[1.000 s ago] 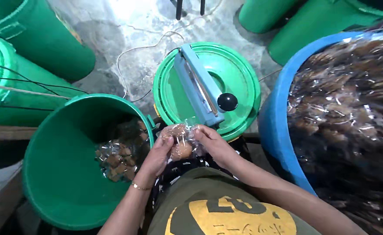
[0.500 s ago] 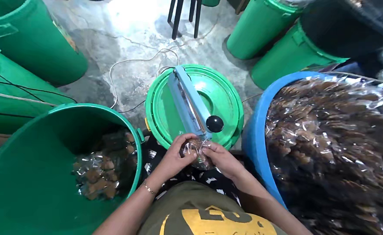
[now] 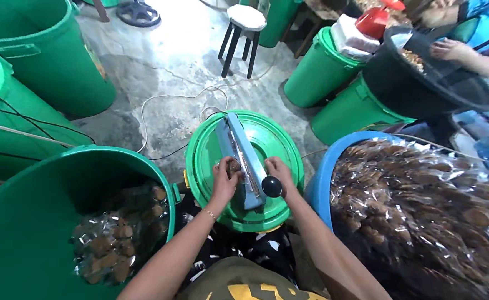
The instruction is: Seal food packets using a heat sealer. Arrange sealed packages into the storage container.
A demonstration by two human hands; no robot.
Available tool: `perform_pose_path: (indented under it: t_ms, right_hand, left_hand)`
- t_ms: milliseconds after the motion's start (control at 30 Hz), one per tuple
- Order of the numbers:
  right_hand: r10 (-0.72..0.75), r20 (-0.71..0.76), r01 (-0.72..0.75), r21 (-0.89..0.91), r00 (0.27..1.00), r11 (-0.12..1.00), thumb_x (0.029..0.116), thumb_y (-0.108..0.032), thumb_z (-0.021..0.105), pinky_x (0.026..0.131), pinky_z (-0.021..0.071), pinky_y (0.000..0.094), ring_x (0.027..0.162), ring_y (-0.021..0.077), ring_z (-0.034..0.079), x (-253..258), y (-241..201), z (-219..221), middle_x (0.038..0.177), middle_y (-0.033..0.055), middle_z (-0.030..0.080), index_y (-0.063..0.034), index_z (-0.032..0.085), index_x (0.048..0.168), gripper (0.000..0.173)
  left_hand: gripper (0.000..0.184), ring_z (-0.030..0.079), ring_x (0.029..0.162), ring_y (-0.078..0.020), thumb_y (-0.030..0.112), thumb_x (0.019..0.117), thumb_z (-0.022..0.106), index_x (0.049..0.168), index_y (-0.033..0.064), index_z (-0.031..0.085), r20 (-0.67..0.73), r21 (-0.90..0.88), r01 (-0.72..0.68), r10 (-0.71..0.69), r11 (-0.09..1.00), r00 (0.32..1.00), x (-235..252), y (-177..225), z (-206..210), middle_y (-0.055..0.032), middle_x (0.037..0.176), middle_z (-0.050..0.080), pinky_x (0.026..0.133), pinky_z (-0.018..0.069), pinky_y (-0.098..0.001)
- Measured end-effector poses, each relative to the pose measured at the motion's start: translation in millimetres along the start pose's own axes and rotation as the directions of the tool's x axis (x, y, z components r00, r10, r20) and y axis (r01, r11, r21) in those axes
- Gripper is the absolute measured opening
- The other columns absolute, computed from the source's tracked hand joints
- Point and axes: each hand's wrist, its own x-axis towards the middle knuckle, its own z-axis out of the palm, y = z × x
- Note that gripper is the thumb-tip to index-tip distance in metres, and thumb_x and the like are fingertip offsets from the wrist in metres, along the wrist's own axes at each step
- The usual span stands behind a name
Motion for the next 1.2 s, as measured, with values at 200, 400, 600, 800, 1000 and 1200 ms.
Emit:
perform_pose_path:
  t_ms: [200, 400, 600, 800, 1000, 1200]
  right_hand:
    - [-0.04, 0.42, 0.224, -0.398, 0.907, 0.89, 0.1051, -0.029, 0.055, 0.117, 0.0356, 0.0573, 0.152, 0.0411, 0.029, -37, -61, -14, 0.167, 0.0233, 0.021, -0.0083, 0.022, 0.164, 0.071]
    - [-0.352, -0.028, 0.297, -0.475, 0.936, 0.828, 0.0961, -0.024, 0.059, 0.086, 0.0583, 0.0499, 0.12, 0.0402, 0.064, -51, -14, 45, 0.149, 0.0234, 0.052, -0.0043, 0.05, 0.15, 0.058]
    - [-0.466, -0.107, 0.383, -0.428, 0.878, 0.819, 0.0931, -0.022, 0.06, 0.073, 0.0601, 0.0483, 0.103, 0.0388, 0.072, -52, -1, 49, 0.142, 0.0248, 0.058, -0.0027, 0.058, 0.143, 0.054]
    - [-0.395, -0.085, 0.349, -0.328, 0.915, 0.878, 0.0926, -0.024, 0.065, 0.086, 0.0589, 0.0504, 0.117, 0.0388, 0.067, -57, -3, 40, 0.147, 0.0249, 0.055, -0.0054, 0.056, 0.146, 0.058]
    - [-0.289, 0.065, 0.296, -0.214, 0.955, 0.931, 0.0991, -0.025, 0.062, 0.102, 0.0501, 0.0541, 0.135, 0.0407, 0.054, -59, -13, 21, 0.157, 0.0247, 0.042, -0.0071, 0.048, 0.152, 0.058]
    - [-0.73, -0.258, 0.659, -0.314, 0.633, 0.683, 0.09, -0.016, 0.073, 0.099, 0.0551, 0.0472, 0.123, 0.0372, 0.064, -63, 2, 29, 0.133, 0.0215, 0.066, -0.0018, 0.073, 0.119, 0.033]
  left_hand:
    - [0.051, 0.052, 0.126, -0.0382, 0.016, 0.1019, 0.058, 0.15, 0.0053, 0.043, 0.021, -0.003, -0.015, 0.015, 1.0, 1.0, 26, 8, -6, -0.0309, 0.146, 0.038, 0.101, 0.0498, -0.0455]
    - [0.058, 0.057, 0.122, -0.0346, 0.019, 0.1086, 0.044, 0.161, 0.0122, 0.019, -0.039, -0.249, 0.107, -0.121, 0.963, 0.992, 26, -13, -17, -0.0252, 0.144, 0.047, 0.094, 0.0521, -0.0513]
    - [0.041, 0.065, 0.083, -0.0163, 0.022, 0.1131, 0.026, 0.147, 0.0015, 0.035, -0.057, -0.493, 0.235, -0.301, 0.838, 0.952, 32, -15, -28, -0.0127, 0.108, 0.061, 0.074, 0.0559, -0.0323]
    - [0.063, 0.063, 0.092, -0.0131, 0.047, 0.1091, 0.003, 0.151, 0.0062, 0.025, 0.006, -0.458, 0.197, -0.219, 0.867, 0.976, 27, -5, -18, -0.0092, 0.119, 0.058, 0.078, 0.054, -0.0331]
    - [0.047, 0.066, 0.081, -0.0048, 0.037, 0.112, 0.015, 0.122, 0.0056, 0.048, 0.102, -0.413, 0.153, -0.121, 0.898, 0.987, 40, -6, -10, 0.0029, 0.094, 0.064, 0.075, 0.058, -0.0264]
    - [0.035, 0.059, 0.069, -0.0008, 0.026, 0.1096, 0.038, 0.117, -0.004, 0.055, 0.087, 0.015, -0.116, 0.115, 0.993, 0.99, 25, 14, -7, 0.0011, 0.083, 0.06, 0.067, 0.0532, -0.0219]
